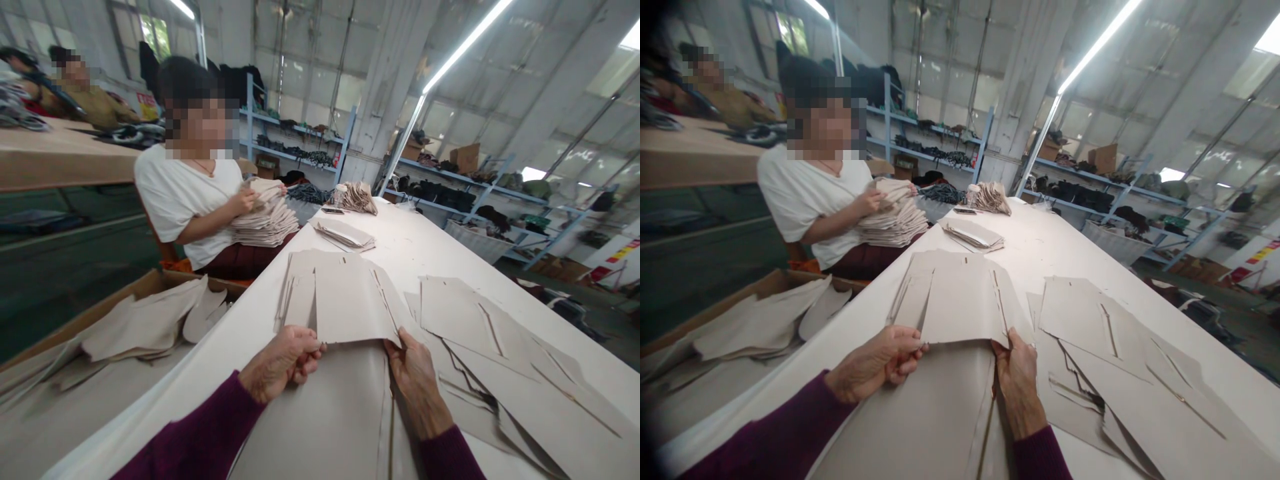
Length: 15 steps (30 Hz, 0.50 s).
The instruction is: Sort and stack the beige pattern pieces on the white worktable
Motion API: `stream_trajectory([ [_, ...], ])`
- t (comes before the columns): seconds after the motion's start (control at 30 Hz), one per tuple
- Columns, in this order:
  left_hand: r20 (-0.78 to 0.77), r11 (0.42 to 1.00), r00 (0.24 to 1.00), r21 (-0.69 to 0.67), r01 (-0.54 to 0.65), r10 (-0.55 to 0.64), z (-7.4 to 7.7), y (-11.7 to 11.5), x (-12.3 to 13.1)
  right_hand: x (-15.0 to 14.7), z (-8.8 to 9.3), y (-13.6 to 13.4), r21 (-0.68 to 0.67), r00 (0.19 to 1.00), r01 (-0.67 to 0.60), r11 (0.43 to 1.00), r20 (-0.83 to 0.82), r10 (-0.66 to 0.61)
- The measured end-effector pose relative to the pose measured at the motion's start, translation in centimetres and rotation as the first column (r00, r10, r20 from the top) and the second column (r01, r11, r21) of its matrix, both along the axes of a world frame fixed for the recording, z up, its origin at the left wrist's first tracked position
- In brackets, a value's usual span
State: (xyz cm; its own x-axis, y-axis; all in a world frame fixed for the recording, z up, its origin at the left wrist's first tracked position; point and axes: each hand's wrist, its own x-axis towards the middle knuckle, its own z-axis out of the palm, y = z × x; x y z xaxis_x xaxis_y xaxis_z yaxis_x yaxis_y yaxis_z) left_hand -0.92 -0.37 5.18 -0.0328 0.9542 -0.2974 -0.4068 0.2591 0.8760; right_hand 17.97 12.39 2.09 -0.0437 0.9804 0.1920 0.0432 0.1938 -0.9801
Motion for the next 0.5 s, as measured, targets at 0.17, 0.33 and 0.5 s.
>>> stream_trajectory([
  [0.17,-0.023,1.0,1.0,0.002,-0.02,0.02,-0.35,0.26,0.16,-0.05,0.4,-0.3,-0.061,0.998,0.005,0.998,-0.058,-0.008],
  [0.33,-0.031,1.0,0.999,0.012,-0.027,0.027,-0.35,0.39,0.21,0.03,0.43,-0.34,-0.155,0.991,-0.001,0.988,-0.134,-0.02],
  [0.5,0.021,0.999,0.999,0.021,-0.037,0.036,0.05,0.15,0.16,0.09,0.14,0.28,-0.201,0.972,-0.002,0.98,-0.231,-0.046],
])
